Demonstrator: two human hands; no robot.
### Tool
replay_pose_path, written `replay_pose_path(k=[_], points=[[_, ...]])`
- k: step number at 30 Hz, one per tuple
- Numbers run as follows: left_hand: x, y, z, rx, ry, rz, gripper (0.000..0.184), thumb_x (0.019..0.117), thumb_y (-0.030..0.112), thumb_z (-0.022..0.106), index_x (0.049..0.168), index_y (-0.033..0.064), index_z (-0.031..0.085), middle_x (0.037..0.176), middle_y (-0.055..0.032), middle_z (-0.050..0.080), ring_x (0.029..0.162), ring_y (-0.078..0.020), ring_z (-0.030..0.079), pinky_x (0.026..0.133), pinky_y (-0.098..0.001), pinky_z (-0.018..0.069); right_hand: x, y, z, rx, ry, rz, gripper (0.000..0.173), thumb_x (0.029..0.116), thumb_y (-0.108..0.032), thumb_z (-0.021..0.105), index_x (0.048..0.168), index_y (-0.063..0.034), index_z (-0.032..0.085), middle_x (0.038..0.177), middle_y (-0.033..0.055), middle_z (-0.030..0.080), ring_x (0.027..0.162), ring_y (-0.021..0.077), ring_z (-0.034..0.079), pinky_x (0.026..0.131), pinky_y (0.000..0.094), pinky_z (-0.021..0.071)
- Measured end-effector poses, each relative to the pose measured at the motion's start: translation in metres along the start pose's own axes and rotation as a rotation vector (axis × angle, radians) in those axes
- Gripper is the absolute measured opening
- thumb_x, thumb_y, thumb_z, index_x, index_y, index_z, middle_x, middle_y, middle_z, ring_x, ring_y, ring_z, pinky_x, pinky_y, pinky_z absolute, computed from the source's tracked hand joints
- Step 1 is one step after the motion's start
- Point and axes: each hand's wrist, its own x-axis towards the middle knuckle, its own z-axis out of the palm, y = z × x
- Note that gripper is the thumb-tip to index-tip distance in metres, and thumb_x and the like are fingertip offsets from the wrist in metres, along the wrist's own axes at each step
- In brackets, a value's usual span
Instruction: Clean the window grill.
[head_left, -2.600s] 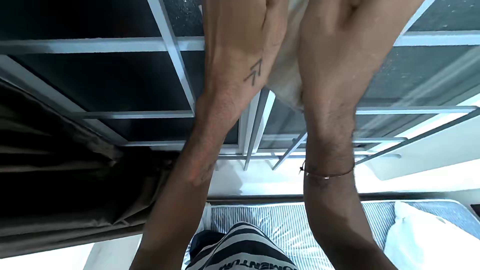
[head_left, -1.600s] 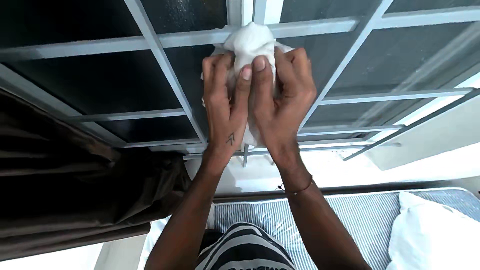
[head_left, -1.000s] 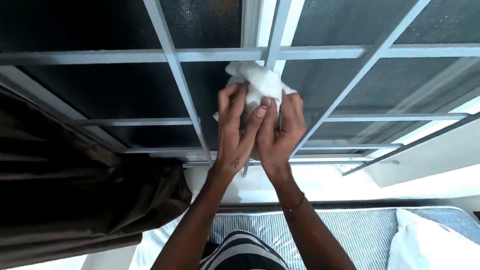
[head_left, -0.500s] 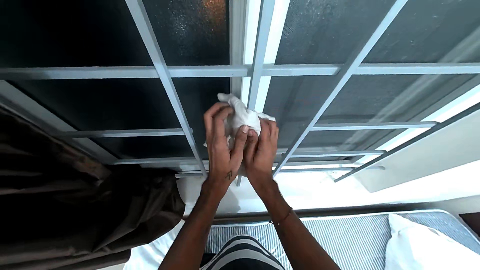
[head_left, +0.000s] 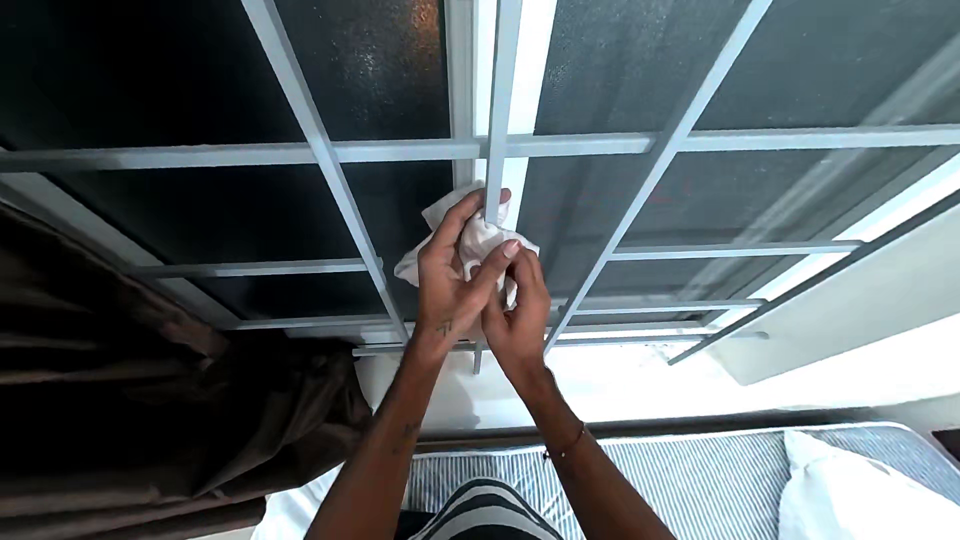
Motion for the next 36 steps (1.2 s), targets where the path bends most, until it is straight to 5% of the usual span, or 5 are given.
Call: replay_pose_path(k=[8, 17, 24, 30, 36], points=[[0.027, -0.003, -0.015, -0.431, -0.033, -0.025, 0.052, 0.0917, 0.001, 0.060, 0.141, -0.0087, 0.047, 0.137, -0.0212, 0.058, 0.124, -0.0271, 0.060, 0.107, -0.0408, 0.0499, 0.022, -0.025, 0.013, 0.029, 0.201, -0.067, 0.026, 0.1048, -0.012, 0.057, 0.126, 0.0028, 0.063, 0.121, 0.0124, 0.060, 0.097, 0.0126, 0.063, 0.076, 0.0236, 0.0564], [-0.020, 0.027, 0.000, 0.136, 0.119, -0.029, 0.049, 0.1067, 0.017, 0.054, 0.154, 0.0104, 0.044, 0.145, -0.0053, 0.056, 0.129, -0.0180, 0.058, 0.105, -0.0336, 0.0533, 0.062, -0.048, 0.010, 0.011, 0.268, -0.062, 0.025, 0.1062, -0.009, 0.053, 0.124, 0.0028, 0.065, 0.119, 0.0108, 0.064, 0.104, 0.0106, 0.065, 0.085, 0.0222, 0.0567], [0.022, 0.011, -0.010, -0.258, 0.014, -0.172, 0.035, 0.1083, 0.014, 0.039, 0.137, 0.0016, 0.053, 0.114, -0.0023, 0.068, 0.100, -0.0074, 0.066, 0.090, -0.0273, 0.0572, 0.040, -0.052, 0.005, -0.037, 0.248, -0.194, 0.034, 0.0975, -0.011, 0.069, 0.129, 0.0016, 0.066, 0.128, 0.0136, 0.062, 0.118, 0.0195, 0.061, 0.094, 0.0306, 0.0561], [0.023, 0.017, -0.013, -0.138, -0.045, -0.169, 0.038, 0.1122, 0.024, 0.034, 0.136, 0.0033, 0.055, 0.115, 0.0006, 0.067, 0.106, -0.0037, 0.064, 0.096, -0.0253, 0.0539, 0.023, -0.031, 0.023, -0.213, 0.232, -0.171, 0.052, 0.0987, -0.016, 0.065, 0.149, -0.0093, 0.052, 0.143, 0.0179, 0.047, 0.132, 0.0304, 0.046, 0.105, 0.0445, 0.0438], [-0.014, -0.008, -0.001, 0.174, -0.015, -0.135, 0.044, 0.1129, 0.035, 0.032, 0.138, 0.0057, 0.054, 0.108, -0.0027, 0.067, 0.098, -0.0033, 0.065, 0.088, -0.0230, 0.0551, 0.024, -0.009, 0.005, -0.115, 0.205, -0.077, 0.031, 0.1038, -0.028, 0.059, 0.124, -0.0056, 0.066, 0.101, 0.0091, 0.058, 0.092, 0.0181, 0.058, 0.079, 0.0331, 0.0498]])
